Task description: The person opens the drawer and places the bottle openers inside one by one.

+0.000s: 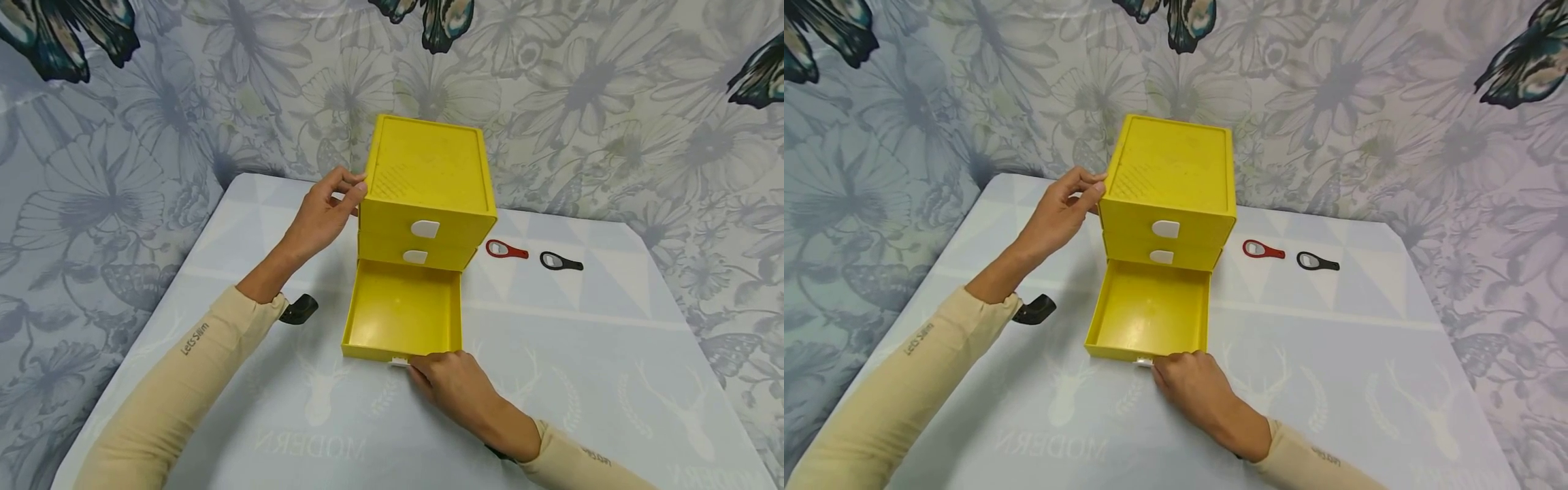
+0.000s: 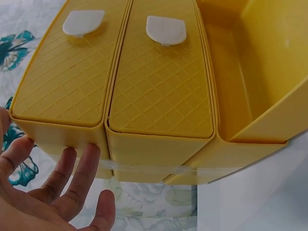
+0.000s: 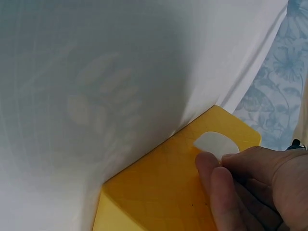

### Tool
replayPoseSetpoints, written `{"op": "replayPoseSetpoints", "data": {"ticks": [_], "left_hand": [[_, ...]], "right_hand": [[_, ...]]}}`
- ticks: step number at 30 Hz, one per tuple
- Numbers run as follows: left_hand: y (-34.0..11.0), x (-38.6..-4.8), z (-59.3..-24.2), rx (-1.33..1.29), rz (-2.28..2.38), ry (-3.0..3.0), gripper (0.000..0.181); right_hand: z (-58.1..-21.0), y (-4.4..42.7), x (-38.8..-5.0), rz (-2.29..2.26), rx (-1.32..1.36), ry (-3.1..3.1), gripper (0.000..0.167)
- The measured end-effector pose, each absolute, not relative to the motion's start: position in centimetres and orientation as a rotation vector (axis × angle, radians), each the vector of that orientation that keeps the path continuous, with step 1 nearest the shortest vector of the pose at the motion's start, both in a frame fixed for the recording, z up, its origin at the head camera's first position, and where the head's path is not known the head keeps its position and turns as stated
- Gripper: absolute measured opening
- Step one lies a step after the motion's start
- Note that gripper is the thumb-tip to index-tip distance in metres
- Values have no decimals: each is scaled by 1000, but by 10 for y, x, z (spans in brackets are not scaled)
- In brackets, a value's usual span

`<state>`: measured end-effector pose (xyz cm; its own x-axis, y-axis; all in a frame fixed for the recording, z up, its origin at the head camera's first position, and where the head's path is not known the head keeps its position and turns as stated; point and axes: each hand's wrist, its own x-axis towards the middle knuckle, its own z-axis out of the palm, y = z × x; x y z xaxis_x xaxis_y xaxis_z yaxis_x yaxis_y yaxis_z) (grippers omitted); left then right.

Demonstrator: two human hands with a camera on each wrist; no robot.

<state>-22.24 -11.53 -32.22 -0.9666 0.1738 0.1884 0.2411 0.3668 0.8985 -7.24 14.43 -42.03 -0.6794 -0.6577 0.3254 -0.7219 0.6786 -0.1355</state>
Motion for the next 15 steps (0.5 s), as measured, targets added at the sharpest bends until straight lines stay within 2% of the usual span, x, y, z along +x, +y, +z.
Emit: {"op": "replayPoseSetpoints", "data": {"ticks": [4,11,15], "left_hand": [[-116,-223,-323,-391,-1701,-2547,34],[-116,-222,-322,-388,-1712,-2545,33],[-115,-222,-322,-382,-1716,-2547,33]], "right_hand": [[-419,145,-72,373,1101,-2644,23],[-407,151,-73,554,1069,-2590,8],[-398,157,-80,645,1057,-2540,6]]}}
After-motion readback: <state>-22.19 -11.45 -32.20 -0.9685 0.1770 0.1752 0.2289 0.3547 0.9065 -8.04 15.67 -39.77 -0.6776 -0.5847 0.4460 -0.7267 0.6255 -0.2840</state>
